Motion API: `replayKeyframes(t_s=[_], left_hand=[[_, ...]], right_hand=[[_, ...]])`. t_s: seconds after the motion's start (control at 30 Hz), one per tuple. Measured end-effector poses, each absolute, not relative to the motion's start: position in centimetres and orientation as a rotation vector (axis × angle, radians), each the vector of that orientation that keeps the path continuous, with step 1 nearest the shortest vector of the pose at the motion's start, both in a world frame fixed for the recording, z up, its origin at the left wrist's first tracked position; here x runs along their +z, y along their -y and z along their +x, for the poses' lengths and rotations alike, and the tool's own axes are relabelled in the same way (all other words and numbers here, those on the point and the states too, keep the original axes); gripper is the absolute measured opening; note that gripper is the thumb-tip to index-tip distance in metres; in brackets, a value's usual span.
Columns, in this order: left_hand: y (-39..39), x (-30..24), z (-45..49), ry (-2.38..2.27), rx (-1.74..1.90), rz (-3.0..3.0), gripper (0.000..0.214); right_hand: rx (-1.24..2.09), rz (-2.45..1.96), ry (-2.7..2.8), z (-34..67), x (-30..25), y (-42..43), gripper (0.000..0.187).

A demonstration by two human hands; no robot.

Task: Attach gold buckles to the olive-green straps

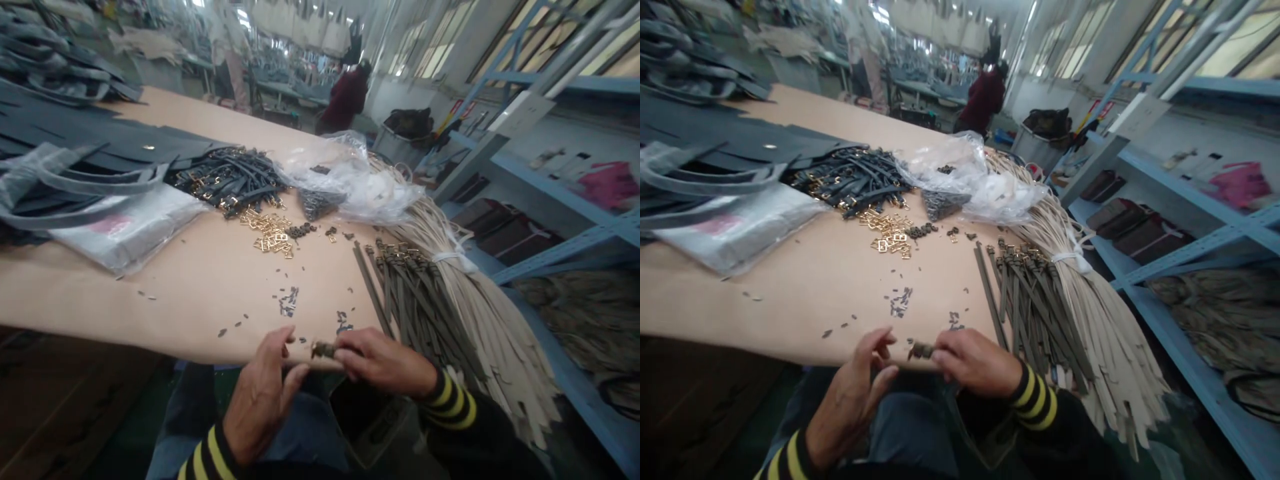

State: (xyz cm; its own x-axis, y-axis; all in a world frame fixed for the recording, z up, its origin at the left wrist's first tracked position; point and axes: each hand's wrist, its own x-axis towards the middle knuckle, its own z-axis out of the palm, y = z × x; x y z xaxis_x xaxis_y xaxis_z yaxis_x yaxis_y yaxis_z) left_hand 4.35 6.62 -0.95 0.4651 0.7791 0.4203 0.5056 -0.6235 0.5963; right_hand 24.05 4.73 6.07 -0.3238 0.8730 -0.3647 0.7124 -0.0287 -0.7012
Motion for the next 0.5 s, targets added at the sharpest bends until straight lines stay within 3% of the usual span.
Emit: replayKeyframes(t_s=[0.23,0.5], left_hand=[[-12.7,-3.0,4.3,-1.276,1.041,2.605,0.018],[-12.6,-3.3,4.7,-1.287,0.959,2.709,0.016]], right_hand=[[-0.099,-2.607,1.779,35.5,7.8,-10.6,0.019],[0.158,-2.724,1.773,34.1,1.5,-16.6,0.025]])
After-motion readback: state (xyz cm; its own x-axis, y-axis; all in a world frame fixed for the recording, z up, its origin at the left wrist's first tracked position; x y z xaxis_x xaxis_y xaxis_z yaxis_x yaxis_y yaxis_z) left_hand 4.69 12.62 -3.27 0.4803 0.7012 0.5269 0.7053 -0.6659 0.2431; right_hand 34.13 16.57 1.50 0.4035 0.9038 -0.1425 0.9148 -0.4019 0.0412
